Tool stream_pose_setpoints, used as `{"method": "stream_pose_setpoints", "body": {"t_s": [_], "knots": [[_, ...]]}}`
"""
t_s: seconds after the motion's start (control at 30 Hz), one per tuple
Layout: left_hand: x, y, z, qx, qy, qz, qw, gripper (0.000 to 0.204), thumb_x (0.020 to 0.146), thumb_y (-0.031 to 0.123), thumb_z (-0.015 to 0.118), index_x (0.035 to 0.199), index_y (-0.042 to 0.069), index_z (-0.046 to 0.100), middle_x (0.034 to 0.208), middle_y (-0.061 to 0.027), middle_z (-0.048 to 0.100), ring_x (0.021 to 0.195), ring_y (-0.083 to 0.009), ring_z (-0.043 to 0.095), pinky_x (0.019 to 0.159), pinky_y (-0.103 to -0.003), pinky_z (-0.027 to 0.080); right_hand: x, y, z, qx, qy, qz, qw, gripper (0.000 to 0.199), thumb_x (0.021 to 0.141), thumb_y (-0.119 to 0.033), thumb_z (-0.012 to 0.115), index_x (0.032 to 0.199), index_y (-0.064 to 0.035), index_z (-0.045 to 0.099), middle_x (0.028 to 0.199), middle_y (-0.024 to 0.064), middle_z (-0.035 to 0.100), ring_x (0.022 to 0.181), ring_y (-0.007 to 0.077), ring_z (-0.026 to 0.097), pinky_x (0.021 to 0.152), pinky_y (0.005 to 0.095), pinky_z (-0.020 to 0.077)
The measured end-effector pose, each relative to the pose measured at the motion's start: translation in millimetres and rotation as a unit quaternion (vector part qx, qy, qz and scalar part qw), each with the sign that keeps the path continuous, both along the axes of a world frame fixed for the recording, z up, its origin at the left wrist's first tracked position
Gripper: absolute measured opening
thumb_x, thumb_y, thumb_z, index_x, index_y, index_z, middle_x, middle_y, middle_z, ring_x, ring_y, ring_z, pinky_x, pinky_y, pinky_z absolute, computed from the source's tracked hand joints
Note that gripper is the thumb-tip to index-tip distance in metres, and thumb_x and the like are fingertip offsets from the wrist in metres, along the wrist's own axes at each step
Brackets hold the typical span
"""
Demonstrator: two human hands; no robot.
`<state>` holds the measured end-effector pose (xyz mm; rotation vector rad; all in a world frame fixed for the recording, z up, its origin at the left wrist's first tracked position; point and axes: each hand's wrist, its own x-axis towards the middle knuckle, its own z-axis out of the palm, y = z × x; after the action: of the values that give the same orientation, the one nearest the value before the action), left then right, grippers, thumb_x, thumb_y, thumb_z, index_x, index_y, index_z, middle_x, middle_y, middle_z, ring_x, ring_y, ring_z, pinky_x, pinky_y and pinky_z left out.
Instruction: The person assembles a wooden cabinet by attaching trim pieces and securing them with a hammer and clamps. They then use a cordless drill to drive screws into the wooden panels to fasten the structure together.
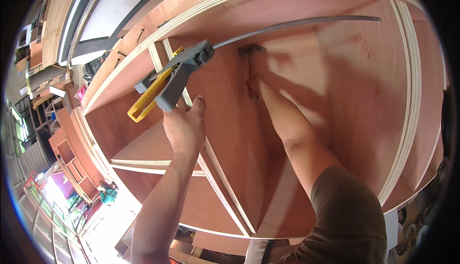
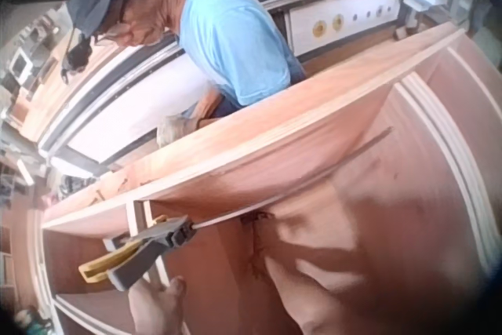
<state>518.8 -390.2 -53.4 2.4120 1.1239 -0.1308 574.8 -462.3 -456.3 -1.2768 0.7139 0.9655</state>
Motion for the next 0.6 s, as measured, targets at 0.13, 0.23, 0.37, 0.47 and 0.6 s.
{"method": "stream_pose_setpoints", "body": {"t_s": [0.13, 0.23, 0.37, 0.47, 0.6], "knots": [[-2, 2, -2, 0.029, -0.001, -0.03, 0.999, 0.032, 0.085, 0.02, 0.069, 0.097, -0.005, 0.053, 0.079, -0.0159, 0.057, 0.068, -0.0278, 0.056, 0.071, -0.04, 0.046, -12, -8, 6, 0.003, 0.014, 0.024, 1.0, 0.021, 0.091, -0.014, 0.055, 0.111, -0.0068, 0.05, 0.073, 0.0085, 0.054, 0.056, 0.0214, 0.056, 0.046, 0.0399, 0.0492], [-5, 4, -5, 0.047, -0.014, -0.054, 0.997, 0.031, 0.085, 0.022, 0.069, 0.091, -0.005, 0.054, 0.075, -0.0147, 0.056, 0.066, -0.0284, 0.055, 0.07, -0.04, 0.046, -9, -8, 7, 0.005, 0.015, 0.034, 0.999, 0.022, 0.092, -0.014, 0.055, 0.112, -0.0062, 0.051, 0.073, 0.0086, 0.055, 0.057, 0.0215, 0.056, 0.047, 0.0402, 0.0494], [-4, 6, -4, -0.002, -0.009, -0.016, 1.0, 0.036, 0.084, 0.022, 0.07, 0.1, -0.004, 0.052, 0.072, -0.0132, 0.058, 0.067, -0.0293, 0.057, 0.071, -0.041, 0.047, 5, -10, 9, 0.004, 0.01, 0.07, 0.997, 0.023, 0.092, -0.013, 0.054, 0.114, -0.0053, 0.052, 0.074, 0.0087, 0.056, 0.057, 0.0217, 0.057, 0.047, 0.0406, 0.0496], [-2, 6, -7, -0.038, -0.018, 0.04, 0.998, 0.042, 0.082, 0.023, 0.072, 0.107, -0.002, 0.049, 0.074, -0.0135, 0.062, 0.072, -0.0302, 0.062, 0.073, -0.042, 0.048, 10, -34, 19, -0.001, 0.023, 0.138, 0.99, 0.024, 0.093, -0.013, 0.054, 0.115, -0.0046, 0.052, 0.074, 0.0087, 0.057, 0.057, 0.0218, 0.057, 0.047, 0.0409, 0.0498], [1, 9, -2, -0.041, 0.032, 0.04, 0.998, 0.046, 0.081, 0.025, 0.073, 0.107, -0.002, 0.046, 0.079, -0.0163, 0.066, 0.078, -0.0339, 0.067, 0.077, -0.043, 0.05, 15, -93, 40, -0.022, 0.052, 0.217, 0.974, 0.025, 0.093, -0.013, 0.054, 0.117, -0.0037, 0.053, 0.075, 0.0088, 0.058, 0.058, 0.022, 0.058, 0.047, 0.0413, 0.05]]}}
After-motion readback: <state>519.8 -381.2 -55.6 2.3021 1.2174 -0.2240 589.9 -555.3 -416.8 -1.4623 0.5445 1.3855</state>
